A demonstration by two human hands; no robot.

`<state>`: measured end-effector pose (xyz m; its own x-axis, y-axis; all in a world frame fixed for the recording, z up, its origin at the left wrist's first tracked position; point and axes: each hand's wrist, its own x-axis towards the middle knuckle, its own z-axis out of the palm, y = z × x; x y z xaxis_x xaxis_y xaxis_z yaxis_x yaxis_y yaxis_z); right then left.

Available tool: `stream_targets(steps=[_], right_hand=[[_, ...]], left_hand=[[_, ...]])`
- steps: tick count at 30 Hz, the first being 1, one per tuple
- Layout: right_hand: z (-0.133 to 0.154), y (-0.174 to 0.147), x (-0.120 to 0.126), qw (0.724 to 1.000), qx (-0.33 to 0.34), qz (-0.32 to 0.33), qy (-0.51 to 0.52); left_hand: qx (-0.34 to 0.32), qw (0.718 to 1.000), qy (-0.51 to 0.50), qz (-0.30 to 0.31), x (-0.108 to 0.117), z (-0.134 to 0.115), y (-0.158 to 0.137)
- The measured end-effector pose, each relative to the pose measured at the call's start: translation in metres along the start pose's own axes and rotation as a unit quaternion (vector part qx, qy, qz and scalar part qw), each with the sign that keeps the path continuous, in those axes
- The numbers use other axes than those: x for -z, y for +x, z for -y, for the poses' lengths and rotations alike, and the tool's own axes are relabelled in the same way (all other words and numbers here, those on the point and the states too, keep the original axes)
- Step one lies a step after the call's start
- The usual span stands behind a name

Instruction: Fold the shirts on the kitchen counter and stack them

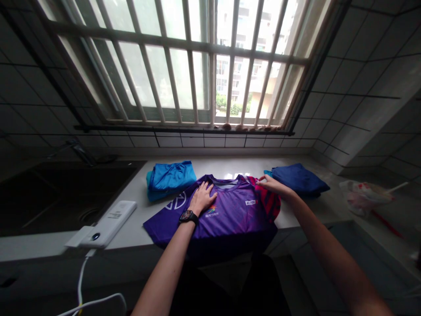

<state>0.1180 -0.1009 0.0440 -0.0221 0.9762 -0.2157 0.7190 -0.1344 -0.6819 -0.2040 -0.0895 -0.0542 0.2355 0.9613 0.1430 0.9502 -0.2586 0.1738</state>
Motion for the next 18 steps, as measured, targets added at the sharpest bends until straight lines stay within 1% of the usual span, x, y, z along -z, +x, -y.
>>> stream_targets(steps=[2,3,4,6,8,10,12,13,15,17,18], right_hand=[[0.01,-0.007,0.0,0.991,0.03,0.082,0.102],[0.014,-0.01,-0.001,0.983,0.049,0.106,0.141],[0.018,-0.011,-0.002,0.976,0.067,0.113,0.174],[0.02,-0.012,-0.007,0.967,0.085,0.091,0.221],[0.016,-0.011,-0.015,0.97,0.079,0.064,0.22],[0.01,-0.01,-0.026,0.983,0.089,0.062,0.148],[0.002,-0.01,-0.043,0.987,0.143,0.07,0.033],[-0.001,-0.012,-0.052,0.981,0.18,0.071,-0.022],[-0.007,-0.015,-0.071,0.959,0.247,0.075,-0.114],[-0.011,-0.017,-0.089,0.938,0.283,0.084,-0.183],[-0.013,-0.017,-0.097,0.931,0.285,0.085,-0.21]], left_hand=[[-0.001,1.0,-0.002,0.002,0.0,0.0,0.0],[-0.002,1.0,-0.003,0.001,0.0,0.0,-0.001],[-0.003,1.0,-0.004,0.0,0.0,0.0,-0.001],[-0.004,1.0,-0.003,-0.003,-0.001,0.001,-0.001],[-0.004,1.0,0.0,-0.002,-0.001,0.001,-0.001],[-0.004,1.0,0.002,0.0,-0.002,0.002,0.0],[-0.004,1.0,0.003,0.0,-0.002,0.002,0.0],[-0.005,1.0,0.002,0.0,-0.002,0.002,0.0],[-0.006,1.0,0.002,-0.003,-0.002,0.002,0.0],[-0.006,1.0,0.005,-0.002,-0.002,0.002,0.0],[-0.006,1.0,0.007,0.0,-0.002,0.002,0.0]])
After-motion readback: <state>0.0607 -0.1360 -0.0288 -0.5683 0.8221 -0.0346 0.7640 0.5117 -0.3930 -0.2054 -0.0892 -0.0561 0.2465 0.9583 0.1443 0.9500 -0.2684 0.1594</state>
